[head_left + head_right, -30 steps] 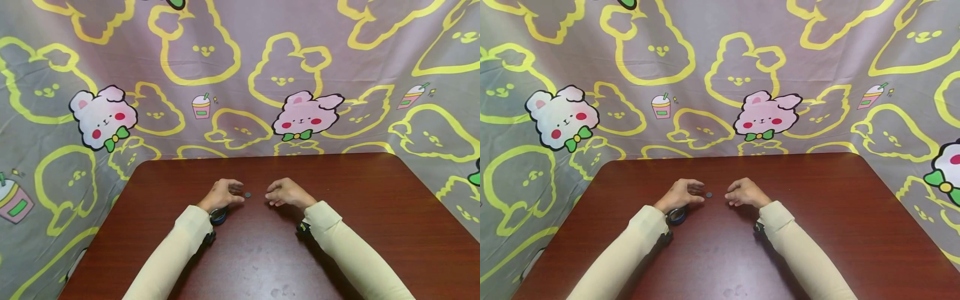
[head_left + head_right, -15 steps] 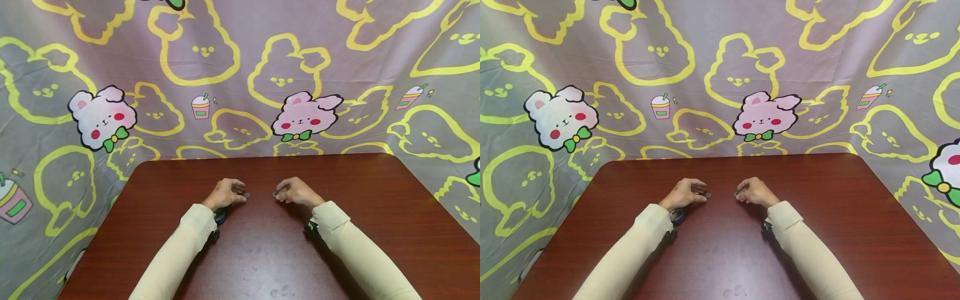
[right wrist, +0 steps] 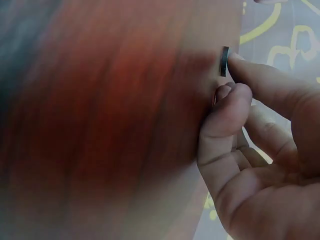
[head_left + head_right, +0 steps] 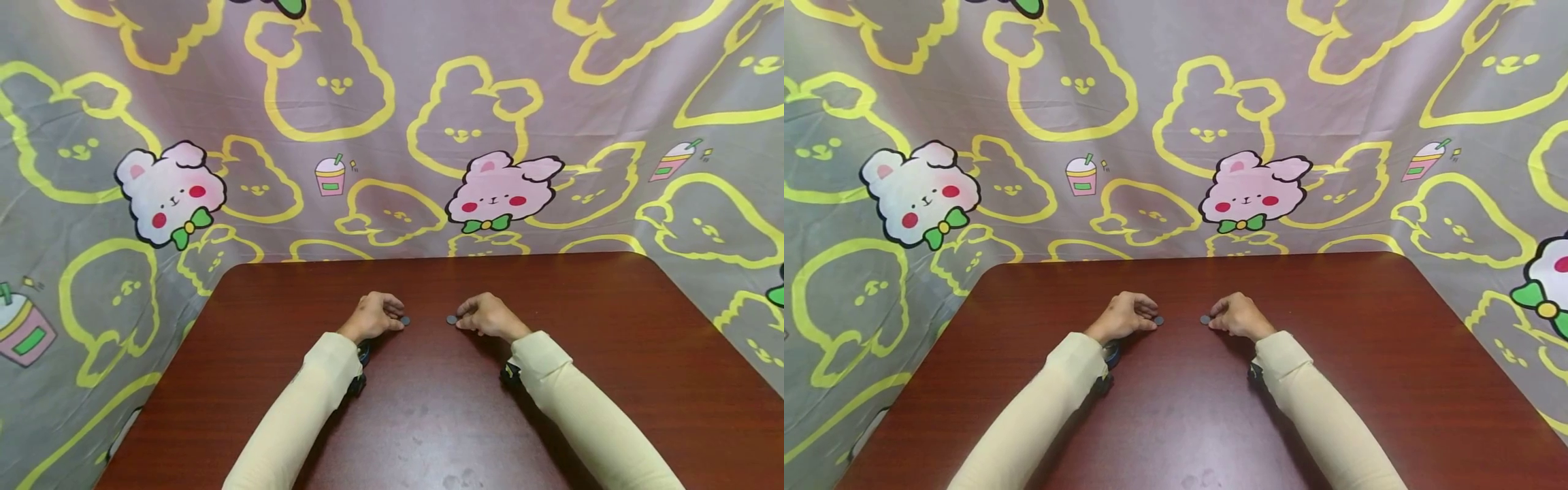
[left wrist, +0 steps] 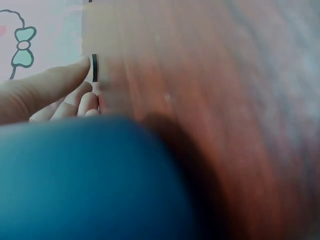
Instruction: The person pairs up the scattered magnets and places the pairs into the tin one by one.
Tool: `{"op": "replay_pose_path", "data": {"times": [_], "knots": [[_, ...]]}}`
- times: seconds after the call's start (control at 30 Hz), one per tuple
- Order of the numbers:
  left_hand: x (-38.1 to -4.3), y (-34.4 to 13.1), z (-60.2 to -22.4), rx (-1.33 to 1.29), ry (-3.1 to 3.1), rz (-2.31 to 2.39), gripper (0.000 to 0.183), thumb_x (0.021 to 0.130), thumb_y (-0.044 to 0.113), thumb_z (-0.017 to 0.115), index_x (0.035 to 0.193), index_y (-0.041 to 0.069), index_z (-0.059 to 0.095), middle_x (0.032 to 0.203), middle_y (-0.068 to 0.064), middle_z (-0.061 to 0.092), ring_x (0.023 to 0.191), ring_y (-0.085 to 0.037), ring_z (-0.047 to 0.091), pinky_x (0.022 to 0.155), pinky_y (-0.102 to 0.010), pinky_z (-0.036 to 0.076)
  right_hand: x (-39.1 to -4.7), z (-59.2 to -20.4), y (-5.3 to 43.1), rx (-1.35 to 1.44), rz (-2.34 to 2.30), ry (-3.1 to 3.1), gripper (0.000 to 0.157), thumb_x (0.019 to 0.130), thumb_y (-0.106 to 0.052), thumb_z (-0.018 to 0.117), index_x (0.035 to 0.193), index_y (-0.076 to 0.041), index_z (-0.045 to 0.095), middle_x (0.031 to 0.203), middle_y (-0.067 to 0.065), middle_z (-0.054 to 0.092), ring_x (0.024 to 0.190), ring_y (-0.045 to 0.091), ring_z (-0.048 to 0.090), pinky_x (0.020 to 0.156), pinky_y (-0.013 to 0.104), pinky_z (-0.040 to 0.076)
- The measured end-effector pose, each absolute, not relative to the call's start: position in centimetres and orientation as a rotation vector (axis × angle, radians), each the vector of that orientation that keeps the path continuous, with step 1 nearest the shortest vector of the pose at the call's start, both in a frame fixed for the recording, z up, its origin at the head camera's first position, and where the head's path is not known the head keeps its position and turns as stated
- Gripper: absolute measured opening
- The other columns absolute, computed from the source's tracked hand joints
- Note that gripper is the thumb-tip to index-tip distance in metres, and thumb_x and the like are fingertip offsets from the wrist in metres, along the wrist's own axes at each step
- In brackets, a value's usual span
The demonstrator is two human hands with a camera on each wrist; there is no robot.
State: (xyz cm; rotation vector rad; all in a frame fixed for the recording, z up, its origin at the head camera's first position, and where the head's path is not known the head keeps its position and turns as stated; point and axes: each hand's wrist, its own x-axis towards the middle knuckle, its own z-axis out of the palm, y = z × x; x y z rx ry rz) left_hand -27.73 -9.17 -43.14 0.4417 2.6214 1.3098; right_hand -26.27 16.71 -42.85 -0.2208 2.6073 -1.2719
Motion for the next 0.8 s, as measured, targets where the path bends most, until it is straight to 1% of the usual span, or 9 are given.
{"op": "replay_pose_path", "data": {"times": [0.17,0.27,0.4,0.53,0.8], "knots": [[-27.8,-8.6,-43.3,0.385,2.63,1.348,0.03,0.067,-0.005,0.08,0.094,0.0,0.07,0.085,-0.006,0.07,0.075,-0.014,0.065,0.07,-0.025,0.052,-26.5,-43.0,16.6,-0.194,-1.245,2.609,0.02,0.077,-0.005,0.074,0.096,0.0,0.07,0.062,0.004,0.061,0.046,0.012,0.049,0.043,0.023,0.041],[-27.8,-8.3,-43.4,0.362,2.634,1.357,0.027,0.066,-0.006,0.08,0.091,0.0,0.07,0.082,-0.006,0.07,0.073,-0.013,0.065,0.07,-0.025,0.052,-26.5,-43.1,16.5,-0.186,-1.253,2.598,0.019,0.077,-0.005,0.074,0.095,-0.001,0.07,0.062,0.004,0.061,0.047,0.011,0.049,0.042,0.023,0.04],[-27.7,-8.2,-43.3,0.342,2.633,1.347,0.026,0.067,-0.004,0.08,0.091,0.002,0.071,0.08,-0.003,0.07,0.074,-0.013,0.065,0.073,-0.026,0.052,-26.4,-43.2,16.1,-0.17,-1.269,2.59,0.017,0.076,-0.004,0.075,0.093,-0.002,0.071,0.061,0.004,0.06,0.048,0.012,0.049,0.042,0.023,0.039],[-27.7,-8.1,-43.3,0.338,2.619,1.353,0.025,0.068,-0.004,0.079,0.091,0.003,0.072,0.08,-0.002,0.07,0.075,-0.012,0.065,0.075,-0.027,0.052,-26.3,-43.3,15.5,-0.162,-1.288,2.584,0.019,0.077,-0.005,0.075,0.095,-0.002,0.071,0.06,0.005,0.06,0.048,0.013,0.05,0.042,0.024,0.039],[-27.6,-7.6,-43.5,0.33,2.562,1.412,0.024,0.07,-0.006,0.077,0.092,0.002,0.071,0.082,-0.005,0.07,0.078,-0.016,0.064,0.072,-0.028,0.053,-26.4,-43.6,14.5,-0.16,-1.269,2.619,0.019,0.075,-0.006,0.076,0.094,-0.003,0.072,0.06,0.003,0.061,0.048,0.012,0.052,0.042,0.024,0.041]]}}
